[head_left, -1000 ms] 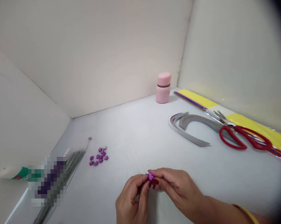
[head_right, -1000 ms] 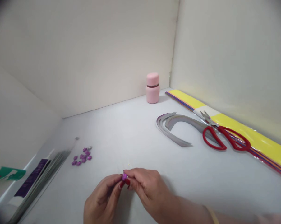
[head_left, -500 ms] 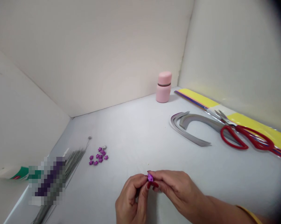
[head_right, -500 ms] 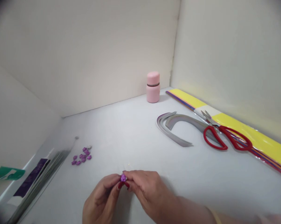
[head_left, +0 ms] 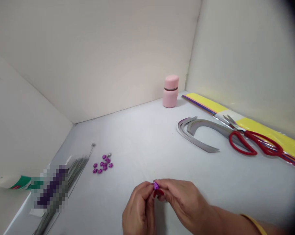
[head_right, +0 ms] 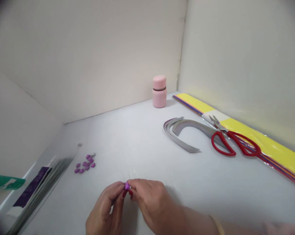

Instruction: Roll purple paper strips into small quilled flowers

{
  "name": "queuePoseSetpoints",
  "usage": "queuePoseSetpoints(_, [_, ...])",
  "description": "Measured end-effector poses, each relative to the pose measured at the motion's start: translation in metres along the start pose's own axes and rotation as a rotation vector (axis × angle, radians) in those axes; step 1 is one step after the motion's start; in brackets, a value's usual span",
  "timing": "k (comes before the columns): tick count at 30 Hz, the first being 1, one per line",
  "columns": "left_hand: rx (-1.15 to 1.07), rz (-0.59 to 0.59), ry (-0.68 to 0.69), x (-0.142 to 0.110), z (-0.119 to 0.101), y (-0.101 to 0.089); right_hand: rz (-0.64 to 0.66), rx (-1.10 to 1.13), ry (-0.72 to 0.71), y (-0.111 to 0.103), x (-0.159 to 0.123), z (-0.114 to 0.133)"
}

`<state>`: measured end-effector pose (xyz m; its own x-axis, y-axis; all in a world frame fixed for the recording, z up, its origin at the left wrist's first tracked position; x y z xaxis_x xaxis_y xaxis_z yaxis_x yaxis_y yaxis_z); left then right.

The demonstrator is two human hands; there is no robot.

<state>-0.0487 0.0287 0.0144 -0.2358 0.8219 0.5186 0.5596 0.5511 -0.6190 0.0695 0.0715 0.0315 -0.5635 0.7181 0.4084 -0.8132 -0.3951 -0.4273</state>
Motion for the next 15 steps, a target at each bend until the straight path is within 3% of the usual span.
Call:
queuePoseSetpoints(7, [0.022, 0.028, -0.06, 0.0024, -0.0009, 0.0016, -0.054, -0.036, -0.019, 0.0096, 0.0019, -0.002])
queuePoseSetpoints(12, [-0.02, 0.098, -0.158, 0.0062, -0.0004, 0.003, -0.057, 0.068, 0.13, 0.0066, 0.0034, -0.0064])
queuePoseSetpoints(15, [0.028, 0.188, -0.1, 0.008, -0.0048, 0.0054, -0.073, 0.105, 0.147, 0.0028, 0.0001, -0.0062])
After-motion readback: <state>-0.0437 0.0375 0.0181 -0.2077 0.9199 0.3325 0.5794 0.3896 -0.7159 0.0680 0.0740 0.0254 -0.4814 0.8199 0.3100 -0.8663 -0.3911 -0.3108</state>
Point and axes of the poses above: each hand's wrist, its own x-axis towards the middle knuckle, its own y-axis out of the palm, z = x × y, the point moved 6 cm from there along x, towards the middle knuckle, and after that the axes turned 12 degrees about x, right-handed, at the moved point
